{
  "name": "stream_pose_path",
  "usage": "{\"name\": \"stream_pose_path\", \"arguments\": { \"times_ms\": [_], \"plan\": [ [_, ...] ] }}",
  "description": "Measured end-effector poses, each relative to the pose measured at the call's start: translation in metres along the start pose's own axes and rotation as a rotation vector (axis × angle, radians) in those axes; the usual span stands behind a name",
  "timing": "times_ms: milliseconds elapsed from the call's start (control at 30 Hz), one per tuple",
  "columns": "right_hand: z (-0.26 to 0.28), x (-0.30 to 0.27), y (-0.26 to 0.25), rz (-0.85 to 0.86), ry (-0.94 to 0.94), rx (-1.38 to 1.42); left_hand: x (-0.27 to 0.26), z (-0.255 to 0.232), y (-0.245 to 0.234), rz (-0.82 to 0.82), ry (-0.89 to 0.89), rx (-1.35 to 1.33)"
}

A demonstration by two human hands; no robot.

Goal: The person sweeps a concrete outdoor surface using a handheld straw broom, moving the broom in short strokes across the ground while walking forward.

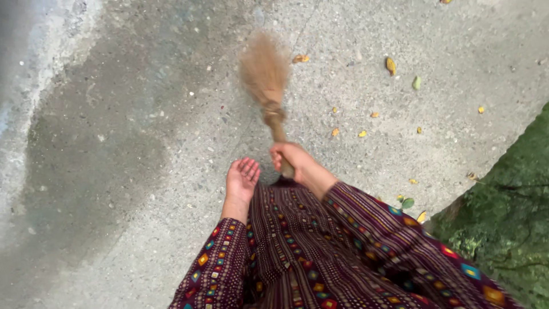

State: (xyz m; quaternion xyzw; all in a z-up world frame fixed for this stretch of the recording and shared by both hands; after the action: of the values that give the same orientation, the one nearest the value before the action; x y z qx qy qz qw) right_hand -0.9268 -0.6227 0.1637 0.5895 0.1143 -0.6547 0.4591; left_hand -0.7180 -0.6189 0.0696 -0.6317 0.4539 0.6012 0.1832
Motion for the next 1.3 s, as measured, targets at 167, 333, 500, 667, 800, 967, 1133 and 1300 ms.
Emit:
{"name": "stream_pose_path", "arguments": {
  "times_ms": [167, 333, 500, 667, 800, 967, 1133, 1300],
  "plan": [
    [0.039, 0.058, -0.002, 0.266, 0.34, 0.461, 0.038, -0.021, 0.012, -0.058, -0.058, 0.059],
    [0.063, 0.034, -0.058, 0.014, 0.311, 0.816, 0.07, -0.066, 0.043, 0.051, -0.134, 0.17],
    [0.077, 0.018, -0.048, -0.198, 0.118, 1.033, 0.082, -0.135, 0.081, 0.129, -0.089, 0.217],
    [0.073, 0.017, 0.044, -0.402, -0.071, 0.504, 0.087, -0.179, 0.115, 0.131, -0.07, 0.267],
    [0.08, 0.032, 0.072, -0.097, -0.035, 0.456, 0.093, -0.178, 0.115, 0.093, -0.132, 0.298],
    [0.096, 0.095, 0.078, 0.195, 0.048, 0.497, 0.11, -0.169, 0.112, 0.098, -0.152, 0.369],
    [0.086, 0.087, 0.013, 0.119, 0.2, 1.006, 0.111, -0.176, 0.119, 0.097, -0.185, 0.358],
    [0.051, 0.035, -0.111, -0.127, -0.079, 1.148, 0.111, -0.184, 0.126, 0.056, -0.192, 0.428]
  ]
}}
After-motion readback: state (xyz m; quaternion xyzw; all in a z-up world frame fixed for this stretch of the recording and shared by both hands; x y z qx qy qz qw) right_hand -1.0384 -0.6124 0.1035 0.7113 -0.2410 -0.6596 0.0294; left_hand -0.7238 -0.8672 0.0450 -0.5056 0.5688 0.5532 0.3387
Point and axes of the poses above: each hand's wrist, its own x-axis towards the middle knuckle, its own y-axis out of the palm, z = x × y, the point moved 1 cm from there along x, towards the middle knuckle, and after that the axes turned 2 degrees about -x, right-handed, at the moved point
